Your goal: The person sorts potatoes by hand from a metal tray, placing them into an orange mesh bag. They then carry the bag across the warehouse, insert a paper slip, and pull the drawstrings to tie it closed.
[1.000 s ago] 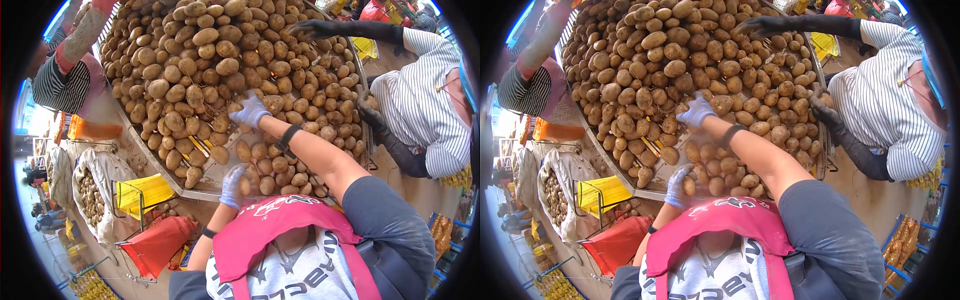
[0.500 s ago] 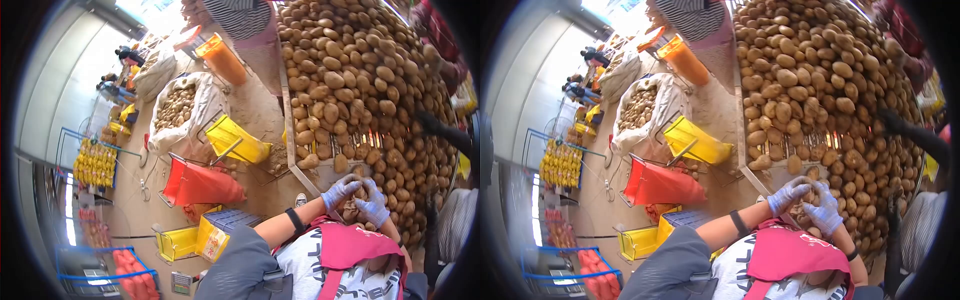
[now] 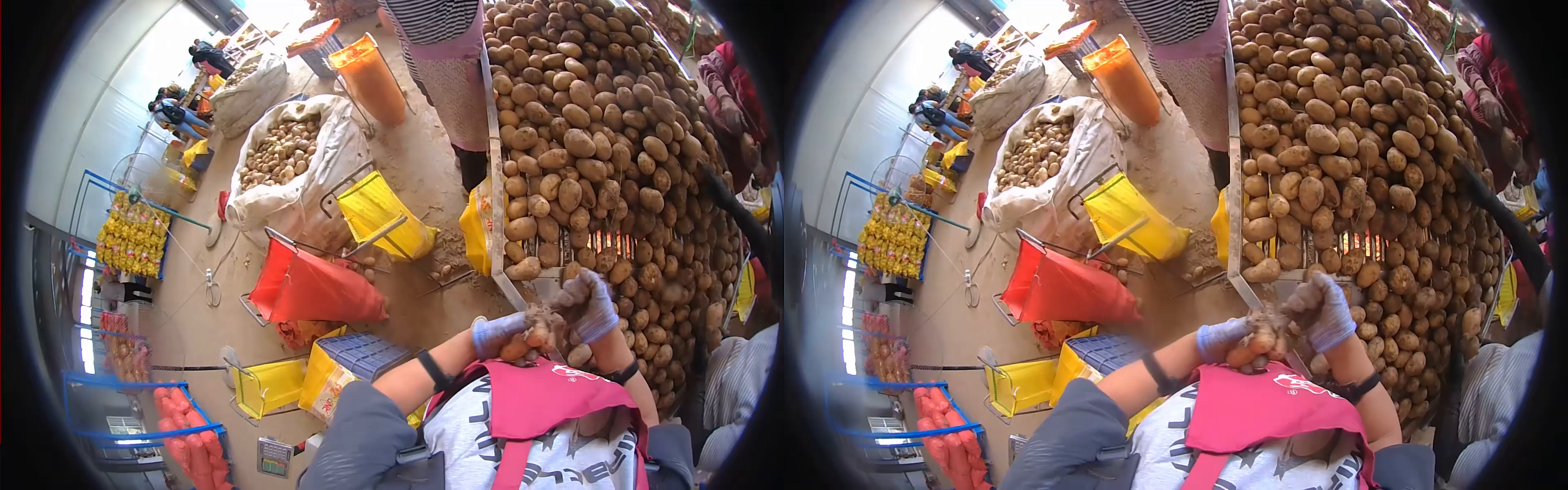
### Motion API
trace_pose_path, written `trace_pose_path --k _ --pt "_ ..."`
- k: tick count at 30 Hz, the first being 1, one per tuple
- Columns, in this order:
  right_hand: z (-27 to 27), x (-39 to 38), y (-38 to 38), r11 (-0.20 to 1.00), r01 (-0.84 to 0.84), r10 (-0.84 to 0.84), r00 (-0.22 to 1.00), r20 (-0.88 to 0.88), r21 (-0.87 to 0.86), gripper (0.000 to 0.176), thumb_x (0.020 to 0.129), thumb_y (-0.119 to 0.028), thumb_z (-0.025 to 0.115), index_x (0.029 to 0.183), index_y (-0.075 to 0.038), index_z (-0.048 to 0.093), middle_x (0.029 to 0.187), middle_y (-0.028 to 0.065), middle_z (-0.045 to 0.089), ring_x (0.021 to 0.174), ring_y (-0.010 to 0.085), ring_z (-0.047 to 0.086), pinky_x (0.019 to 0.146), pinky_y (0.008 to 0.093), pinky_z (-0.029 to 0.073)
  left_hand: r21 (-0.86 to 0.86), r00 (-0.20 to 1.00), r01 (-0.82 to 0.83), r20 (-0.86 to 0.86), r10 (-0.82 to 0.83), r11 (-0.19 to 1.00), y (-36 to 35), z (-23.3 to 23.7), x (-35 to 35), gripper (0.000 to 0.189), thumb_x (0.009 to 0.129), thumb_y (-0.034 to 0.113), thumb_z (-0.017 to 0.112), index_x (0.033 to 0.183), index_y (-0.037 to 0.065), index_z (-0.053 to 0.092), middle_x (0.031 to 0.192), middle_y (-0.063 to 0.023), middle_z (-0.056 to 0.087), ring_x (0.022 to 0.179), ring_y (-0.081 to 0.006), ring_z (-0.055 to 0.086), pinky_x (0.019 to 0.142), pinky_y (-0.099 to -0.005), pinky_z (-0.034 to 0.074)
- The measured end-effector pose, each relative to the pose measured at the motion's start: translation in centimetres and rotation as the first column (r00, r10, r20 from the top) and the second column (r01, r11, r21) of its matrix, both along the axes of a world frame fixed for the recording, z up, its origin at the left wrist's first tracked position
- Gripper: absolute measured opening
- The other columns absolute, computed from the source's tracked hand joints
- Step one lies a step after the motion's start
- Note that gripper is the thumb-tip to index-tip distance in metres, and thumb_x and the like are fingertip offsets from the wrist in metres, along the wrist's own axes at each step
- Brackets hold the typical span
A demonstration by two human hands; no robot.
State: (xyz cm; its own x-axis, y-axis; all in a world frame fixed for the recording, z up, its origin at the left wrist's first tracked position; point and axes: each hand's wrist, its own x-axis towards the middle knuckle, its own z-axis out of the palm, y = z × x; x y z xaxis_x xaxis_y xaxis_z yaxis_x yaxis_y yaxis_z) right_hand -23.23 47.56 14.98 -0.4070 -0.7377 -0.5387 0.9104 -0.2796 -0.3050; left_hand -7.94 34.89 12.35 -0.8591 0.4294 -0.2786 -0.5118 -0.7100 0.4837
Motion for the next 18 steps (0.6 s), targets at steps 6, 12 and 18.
trace_pose_path --k 6,12,18 --pt "1.5 -3.0 3.9 0.988 -0.152 0.145 0.976 -0.164 -0.031 0.048 0.092 -0.038 0.044 0.052 -0.019 0.026 0.047 -0.0065 0.020 0.037 0.0078 0.021 0.036 0.0244 0.018 0.344 0.847 -0.531 0.176 0.502 0.775 -10.9 -3.2 7.0 0.085 0.078 0.065 0.052 0.135 0.004 0.034 0.117 -0.0134 0.054 0.084 -0.0249 0.061 0.064 -0.0340 0.054" --pt "-4.6 -1.9 10.2 0.970 -0.093 0.114 0.990 -0.081 0.222 0.049 0.092 -0.038 0.043 0.051 -0.021 0.023 0.045 -0.0063 0.017 0.034 0.0091 0.017 0.034 0.0256 0.016 0.194 0.762 -0.647 0.168 0.625 0.737 -16.4 -3.8 11.2 0.083 0.078 0.061 0.055 0.133 0.001 0.035 0.110 -0.0120 0.054 0.080 -0.0246 0.058 0.062 -0.0338 0.053" --pt "-7.1 -0.5 9.0 0.894 0.039 -0.080 0.994 0.073 0.445 0.049 0.088 -0.041 0.049 0.050 -0.022 0.025 0.044 -0.0061 0.019 0.033 0.0098 0.017 0.035 0.0262 0.015 0.321 0.437 -0.881 0.269 0.858 0.348 -19.3 -3.2 16.0 0.071 0.074 0.058 0.059 0.116 0.001 0.048 0.099 -0.0083 0.054 0.080 -0.0204 0.054 0.064 -0.0331 0.053"
